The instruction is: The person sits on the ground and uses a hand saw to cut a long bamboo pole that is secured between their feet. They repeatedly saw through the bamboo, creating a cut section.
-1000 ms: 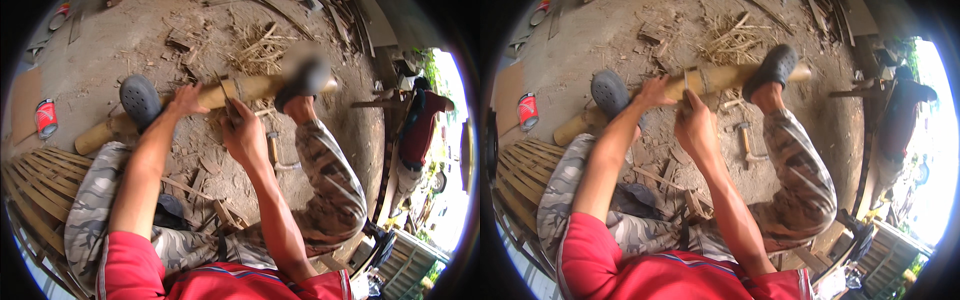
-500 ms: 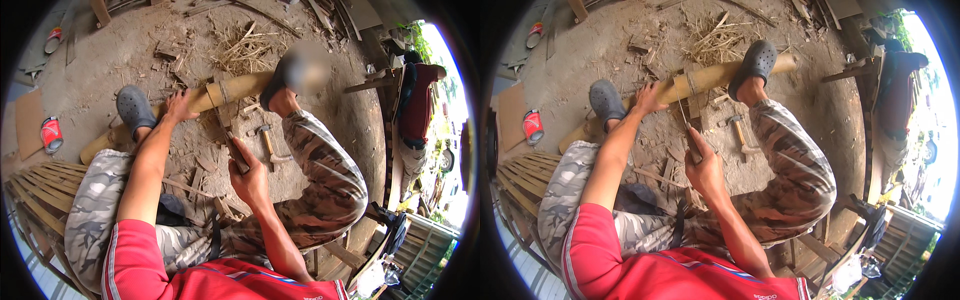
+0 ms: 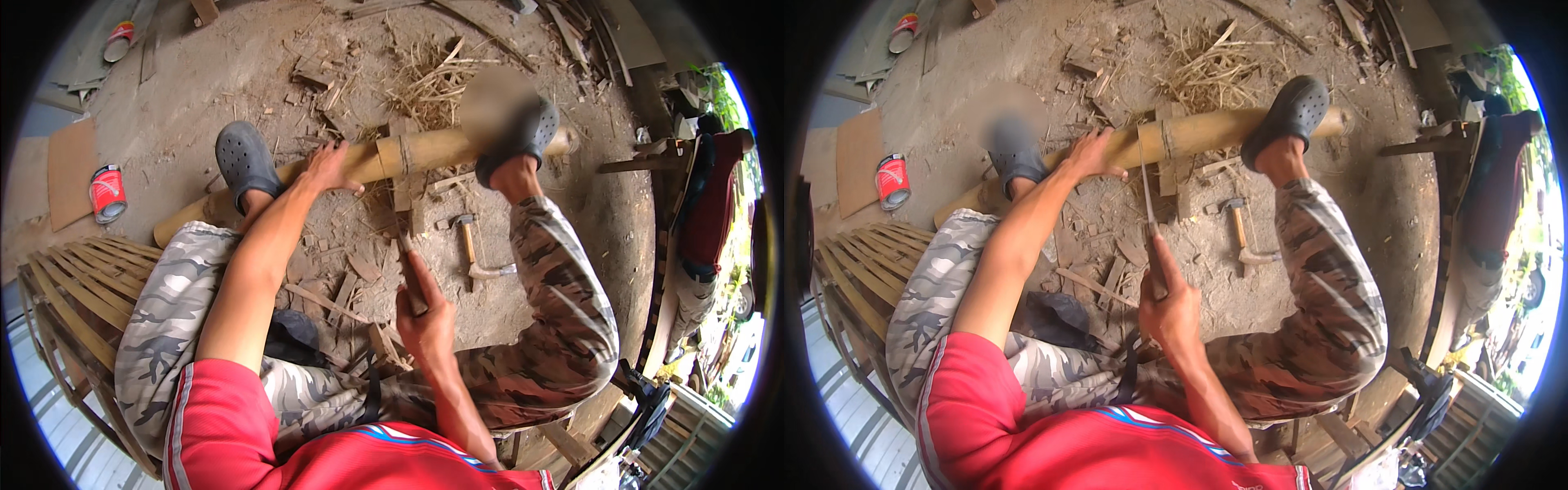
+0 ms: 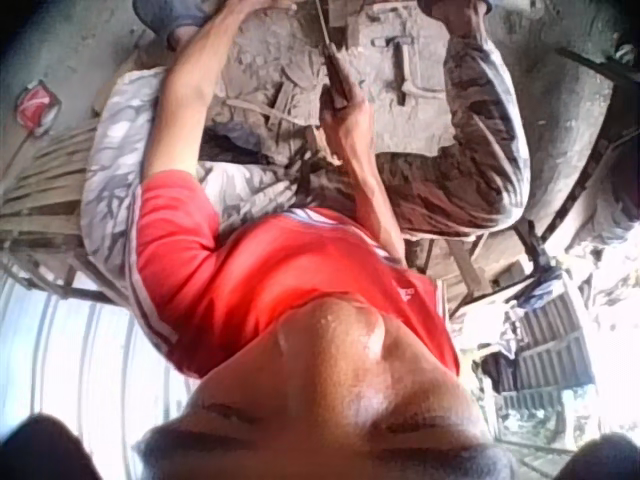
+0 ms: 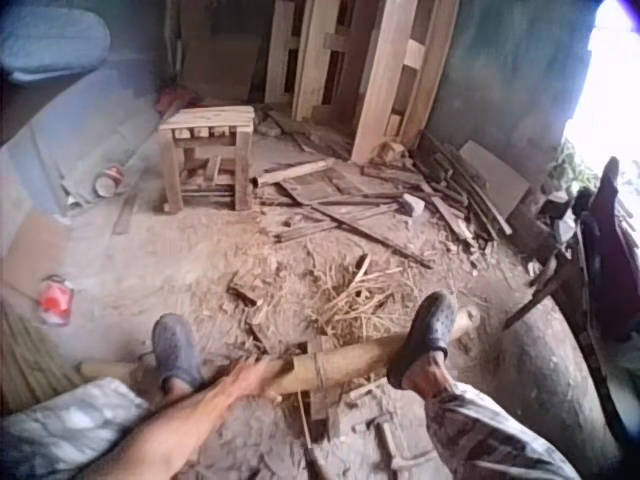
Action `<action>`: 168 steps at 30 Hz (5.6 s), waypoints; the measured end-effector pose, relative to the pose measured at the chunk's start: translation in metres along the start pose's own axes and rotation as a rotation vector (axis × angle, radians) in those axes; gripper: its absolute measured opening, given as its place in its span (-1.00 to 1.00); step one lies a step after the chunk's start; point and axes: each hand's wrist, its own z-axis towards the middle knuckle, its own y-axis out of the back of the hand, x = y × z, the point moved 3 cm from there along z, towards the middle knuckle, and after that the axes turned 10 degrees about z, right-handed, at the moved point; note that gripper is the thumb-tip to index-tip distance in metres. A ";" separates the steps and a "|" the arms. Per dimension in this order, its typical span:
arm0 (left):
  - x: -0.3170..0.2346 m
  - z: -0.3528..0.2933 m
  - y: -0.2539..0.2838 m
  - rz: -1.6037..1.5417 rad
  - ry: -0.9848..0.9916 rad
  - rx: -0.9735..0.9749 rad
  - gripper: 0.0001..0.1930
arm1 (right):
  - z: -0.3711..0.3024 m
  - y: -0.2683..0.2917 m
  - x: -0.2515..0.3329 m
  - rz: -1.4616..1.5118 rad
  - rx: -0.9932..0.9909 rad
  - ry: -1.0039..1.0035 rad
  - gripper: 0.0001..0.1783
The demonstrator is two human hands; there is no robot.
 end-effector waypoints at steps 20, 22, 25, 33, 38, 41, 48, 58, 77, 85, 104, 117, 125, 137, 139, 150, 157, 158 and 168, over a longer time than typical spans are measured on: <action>-0.001 0.005 0.024 -0.053 0.018 0.010 0.11 | 0.125 -0.043 -0.024 -0.093 -0.007 0.245 -0.33; 0.008 -0.003 0.024 -0.057 0.073 0.112 0.11 | 0.045 -0.032 -0.009 -0.133 0.039 0.255 -0.21; 0.016 0.008 0.009 -0.049 0.024 -0.081 0.17 | 0.033 -0.017 -0.009 -0.196 0.033 0.286 -0.24; -0.001 0.018 0.018 -0.038 -0.042 -0.055 0.05 | 0.117 -0.041 -0.017 -0.169 0.007 0.229 -0.25; 0.020 -0.003 0.012 0.004 0.039 -0.127 0.11 | 0.039 -0.021 -0.002 -0.099 0.094 0.193 -0.21; -0.013 0.027 0.013 -0.059 -0.041 -0.022 0.10 | 0.166 -0.046 -0.020 -0.125 -0.044 0.242 -0.27; 0.023 0.006 0.004 0.033 -0.035 0.029 0.01 | 0.051 -0.031 -0.017 -0.079 0.063 0.258 -0.19; -0.006 0.025 0.018 -0.065 -0.113 -0.130 0.09 | 0.177 -0.052 -0.022 -0.055 -0.042 0.158 -0.34; 0.037 0.036 0.008 -0.032 -0.046 0.189 0.14 | 0.094 -0.048 -0.014 -0.202 0.061 0.291 -0.24; 0.016 0.040 0.013 -0.026 -0.070 -0.004 0.01 | 0.150 -0.051 -0.022 -0.189 0.013 0.173 -0.28; 0.012 0.054 0.013 -0.056 -0.124 0.205 -0.03 | 0.168 -0.044 -0.029 -0.085 -0.013 0.154 -0.27; 0.011 0.044 0.020 -0.124 -0.144 -0.003 -0.09 | 0.198 -0.061 -0.014 -0.115 0.043 0.034 -0.34; 0.034 0.027 0.016 -0.125 -0.011 0.065 0.07 | 0.047 -0.018 0.002 -0.232 0.086 0.275 -0.35; 0.023 0.033 0.017 -0.112 -0.063 -0.076 0.15 | 0.017 -0.005 -0.003 -0.035 0.081 0.181 -0.27; 0.025 0.027 0.006 -0.090 -0.001 0.053 0.11 | 0.051 -0.012 -0.003 -0.152 0.080 0.140 -0.28; 0.040 0.041 -0.010 -0.142 -0.129 -0.039 0.19 | -0.003 -0.005 -0.036 -0.067 0.063 0.139 -0.23; 0.017 0.046 0.020 -0.134 -0.127 -0.013 -0.12 | 0.191 -0.063 -0.028 -0.094 0.010 0.066 -0.32; 0.013 0.041 0.024 -0.172 -0.123 0.051 -0.16 | 0.193 -0.060 -0.033 -0.058 0.013 0.072 -0.32; 0.034 0.042 0.013 -0.118 -0.050 0.089 0.05 | 0.072 -0.024 -0.042 -0.228 0.092 0.285 -0.25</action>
